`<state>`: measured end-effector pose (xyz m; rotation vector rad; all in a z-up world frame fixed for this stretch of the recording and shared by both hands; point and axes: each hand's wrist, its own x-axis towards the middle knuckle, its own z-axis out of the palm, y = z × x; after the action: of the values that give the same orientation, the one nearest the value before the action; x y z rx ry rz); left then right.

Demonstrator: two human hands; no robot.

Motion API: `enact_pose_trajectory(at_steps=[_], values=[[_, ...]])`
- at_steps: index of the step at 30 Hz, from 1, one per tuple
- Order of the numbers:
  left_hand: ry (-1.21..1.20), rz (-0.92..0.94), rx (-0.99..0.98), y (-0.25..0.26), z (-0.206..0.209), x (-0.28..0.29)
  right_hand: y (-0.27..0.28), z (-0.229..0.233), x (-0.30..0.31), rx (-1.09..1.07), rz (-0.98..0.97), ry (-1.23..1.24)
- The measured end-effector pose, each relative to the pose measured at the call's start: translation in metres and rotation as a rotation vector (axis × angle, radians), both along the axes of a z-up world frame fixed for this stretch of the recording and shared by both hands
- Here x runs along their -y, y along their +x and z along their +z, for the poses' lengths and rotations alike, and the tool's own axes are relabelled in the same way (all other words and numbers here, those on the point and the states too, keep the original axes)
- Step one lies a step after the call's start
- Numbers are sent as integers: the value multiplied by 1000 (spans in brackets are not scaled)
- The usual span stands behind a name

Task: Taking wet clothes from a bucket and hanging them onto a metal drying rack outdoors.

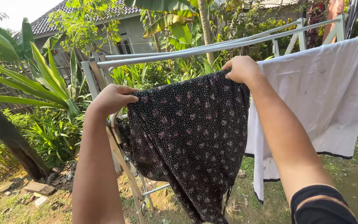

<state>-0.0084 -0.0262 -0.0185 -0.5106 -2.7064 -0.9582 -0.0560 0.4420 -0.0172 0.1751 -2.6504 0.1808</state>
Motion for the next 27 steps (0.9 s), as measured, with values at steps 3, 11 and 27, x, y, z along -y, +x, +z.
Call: enact_pose_trajectory(at_steps=[3,11,27], values=[[131,33,-7,-8,-8,5,2,-9,-1,-133,14,-34],[68,478,-369,-26,-13,-38,-5,-18,0,-322,-77,-306],[612,373,-424,45,1,-79,21,-16,10,-244,375,-1017]])
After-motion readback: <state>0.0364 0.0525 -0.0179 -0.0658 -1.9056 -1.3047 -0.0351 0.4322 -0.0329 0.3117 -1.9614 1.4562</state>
